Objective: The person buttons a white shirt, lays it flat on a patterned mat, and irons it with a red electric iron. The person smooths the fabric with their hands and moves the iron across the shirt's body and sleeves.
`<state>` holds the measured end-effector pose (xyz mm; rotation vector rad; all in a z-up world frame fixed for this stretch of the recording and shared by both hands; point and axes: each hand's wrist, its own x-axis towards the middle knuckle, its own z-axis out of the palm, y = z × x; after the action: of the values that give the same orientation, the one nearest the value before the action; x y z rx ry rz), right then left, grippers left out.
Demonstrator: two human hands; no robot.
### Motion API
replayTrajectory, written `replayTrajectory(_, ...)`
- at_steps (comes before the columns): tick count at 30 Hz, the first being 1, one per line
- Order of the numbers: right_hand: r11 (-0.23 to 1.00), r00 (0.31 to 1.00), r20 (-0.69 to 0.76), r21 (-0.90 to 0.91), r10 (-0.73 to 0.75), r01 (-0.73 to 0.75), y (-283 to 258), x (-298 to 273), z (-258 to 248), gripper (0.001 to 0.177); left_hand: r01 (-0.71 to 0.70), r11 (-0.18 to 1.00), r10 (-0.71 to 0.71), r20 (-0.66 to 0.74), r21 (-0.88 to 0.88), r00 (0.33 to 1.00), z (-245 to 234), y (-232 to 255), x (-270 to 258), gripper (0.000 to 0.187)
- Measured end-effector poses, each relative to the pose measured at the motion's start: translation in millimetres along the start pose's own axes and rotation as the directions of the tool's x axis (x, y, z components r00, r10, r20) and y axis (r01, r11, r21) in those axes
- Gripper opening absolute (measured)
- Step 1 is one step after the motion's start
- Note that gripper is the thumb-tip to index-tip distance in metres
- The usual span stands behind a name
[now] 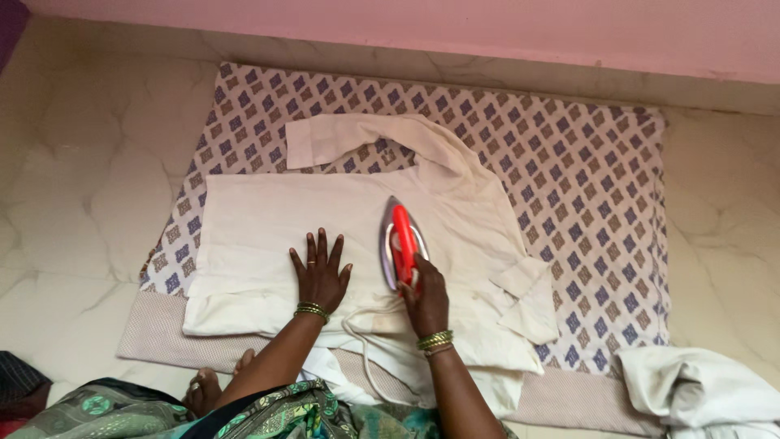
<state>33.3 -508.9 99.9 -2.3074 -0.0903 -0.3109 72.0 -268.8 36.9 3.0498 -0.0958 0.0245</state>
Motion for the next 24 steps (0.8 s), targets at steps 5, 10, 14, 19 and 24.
replayTrajectory(5, 0.996, 0.990, 0.121, 0.060, -0.074, 0.067, -26, -6, 10, 0.068, 0.063, 0.998, -0.066, 0.157, 0.020, 0.985, -1, 2, -3, 0.078)
replayTrajectory(10, 0.999, 0.983, 0.180, 0.006, -0.033, 0.032, -33, -7, 6, 0.069, 0.079, 0.997, -0.082, 0.244, 0.022, 0.966, 4, -4, 0, 0.078)
replayTrajectory(14, 0.994, 0.999, 0.035, -0.109, -0.018, 0.022, -20, -8, -1, 0.071, 0.075, 0.997, -0.077, 0.243, 0.014, 0.967, 8, -4, -2, 0.079)
replayTrajectory(19, 0.961, 0.988, -0.108, -0.241, 0.112, -0.135, 2, 0, -14, 0.069, 0.084, 0.996, -0.083, 0.300, 0.009, 0.950, 0, -4, -1, 0.080)
replayTrajectory(24, 0.883, 0.914, -0.227, -0.262, 0.336, -0.390, 10, 10, -34, 0.073, 0.089, 0.996, -0.076, 0.350, -0.023, 0.934, -12, -6, 2, 0.080)
